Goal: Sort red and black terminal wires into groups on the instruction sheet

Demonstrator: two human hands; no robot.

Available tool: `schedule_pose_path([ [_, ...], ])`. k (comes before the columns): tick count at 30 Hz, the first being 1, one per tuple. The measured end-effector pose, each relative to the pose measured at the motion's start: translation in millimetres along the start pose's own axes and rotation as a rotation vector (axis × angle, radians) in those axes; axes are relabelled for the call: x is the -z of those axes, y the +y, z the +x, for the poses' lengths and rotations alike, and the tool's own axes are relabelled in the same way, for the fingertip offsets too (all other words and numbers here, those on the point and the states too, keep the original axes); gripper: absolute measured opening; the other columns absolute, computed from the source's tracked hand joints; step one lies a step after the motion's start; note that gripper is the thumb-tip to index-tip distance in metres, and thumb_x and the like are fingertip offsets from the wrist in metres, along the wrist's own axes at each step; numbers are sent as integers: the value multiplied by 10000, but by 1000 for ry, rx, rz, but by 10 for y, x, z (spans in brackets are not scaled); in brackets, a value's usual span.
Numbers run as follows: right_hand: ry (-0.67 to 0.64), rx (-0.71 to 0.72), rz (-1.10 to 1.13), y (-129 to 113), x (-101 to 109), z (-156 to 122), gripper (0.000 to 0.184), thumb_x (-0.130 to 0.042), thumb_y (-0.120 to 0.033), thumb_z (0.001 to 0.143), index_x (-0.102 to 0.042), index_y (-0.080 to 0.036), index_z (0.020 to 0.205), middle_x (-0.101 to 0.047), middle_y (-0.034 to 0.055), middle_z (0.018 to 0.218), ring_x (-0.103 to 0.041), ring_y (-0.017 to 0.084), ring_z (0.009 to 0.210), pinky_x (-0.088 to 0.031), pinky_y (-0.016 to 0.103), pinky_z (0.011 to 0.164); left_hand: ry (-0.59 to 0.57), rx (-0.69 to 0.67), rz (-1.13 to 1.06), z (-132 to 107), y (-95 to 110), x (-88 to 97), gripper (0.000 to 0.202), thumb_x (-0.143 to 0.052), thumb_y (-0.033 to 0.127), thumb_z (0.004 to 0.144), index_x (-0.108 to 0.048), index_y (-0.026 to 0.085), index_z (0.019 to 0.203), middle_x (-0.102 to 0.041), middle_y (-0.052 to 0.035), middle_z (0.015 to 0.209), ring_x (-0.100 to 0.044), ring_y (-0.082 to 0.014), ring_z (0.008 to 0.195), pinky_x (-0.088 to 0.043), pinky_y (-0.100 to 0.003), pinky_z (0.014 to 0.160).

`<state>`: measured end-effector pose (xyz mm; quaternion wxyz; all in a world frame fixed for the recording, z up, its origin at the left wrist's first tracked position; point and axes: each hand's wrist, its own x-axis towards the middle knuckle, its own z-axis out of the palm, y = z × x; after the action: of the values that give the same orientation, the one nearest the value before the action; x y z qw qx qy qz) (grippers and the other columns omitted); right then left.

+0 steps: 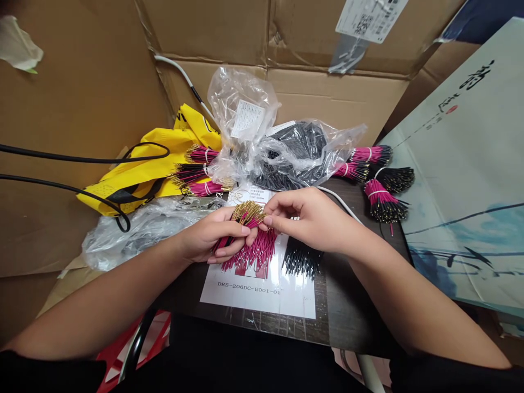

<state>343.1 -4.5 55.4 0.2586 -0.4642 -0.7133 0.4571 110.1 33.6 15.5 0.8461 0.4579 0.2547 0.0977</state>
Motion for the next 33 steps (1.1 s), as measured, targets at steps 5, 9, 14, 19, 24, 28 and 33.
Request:
schedule_pose_path([
  [5,112,25,-102,-24,-83,15,228,-711,-423,912,-759,-200,923,-730,21,794,-625,135,682,-484,264,647,-9,26,-1,6,-1,32,156,-576,287,863,-627,154,799,-440,44,389,-291,-70,245,-241,-170,254],
  [9,156,26,-6,-13,-142,26,180,-713,-376,916,-753,-209,863,-736,15,783,-640,139,688,-506,270,672,-36,18,-37,12,-22,52,181,-565,307,863,-638,148,818,-449,39,390,-299,-79,242,-283,-179,255],
  [14,107,33,62,33,-79,29,143,-746,-355,886,-764,-213,889,-727,8,770,-633,127,673,-489,245,622,6,2,-45,13,-35,46,221,-540,338,879,-627,146,811,-489,20,410,-435,-121,265,-339,-193,273],
  [19,59,21,25,24,-27,30,176,-722,-359,898,-738,-190,851,-715,14,757,-614,126,675,-483,248,630,32,7,-35,15,-32,44,239,-541,347,872,-645,137,825,-497,13,410,-456,-131,272,-357,-203,282],
  [24,63,-46,-66,15,-84,34,232,-696,-419,917,-749,-197,876,-703,10,746,-591,128,662,-456,257,613,12,24,-12,14,-45,46,261,-533,336,871,-677,121,834,-476,16,390,-361,-104,240,-303,-194,260],
  [28,103,-49,-117,17,-151,53,325,-637,-476,955,-766,-196,852,-703,20,746,-603,138,677,-453,274,636,-8,35,-14,9,-45,37,286,-519,334,870,-691,107,832,-475,12,386,-343,-100,236,-293,-194,257],
  [33,168,53,-127,5,-153,57,258,-663,-419,944,-772,-207,847,-717,26,805,-624,140,717,-472,279,691,8,27,-20,-2,-34,25,309,-506,358,871,-685,110,822,-479,5,390,-421,-131,254,-328,-209,266],
])
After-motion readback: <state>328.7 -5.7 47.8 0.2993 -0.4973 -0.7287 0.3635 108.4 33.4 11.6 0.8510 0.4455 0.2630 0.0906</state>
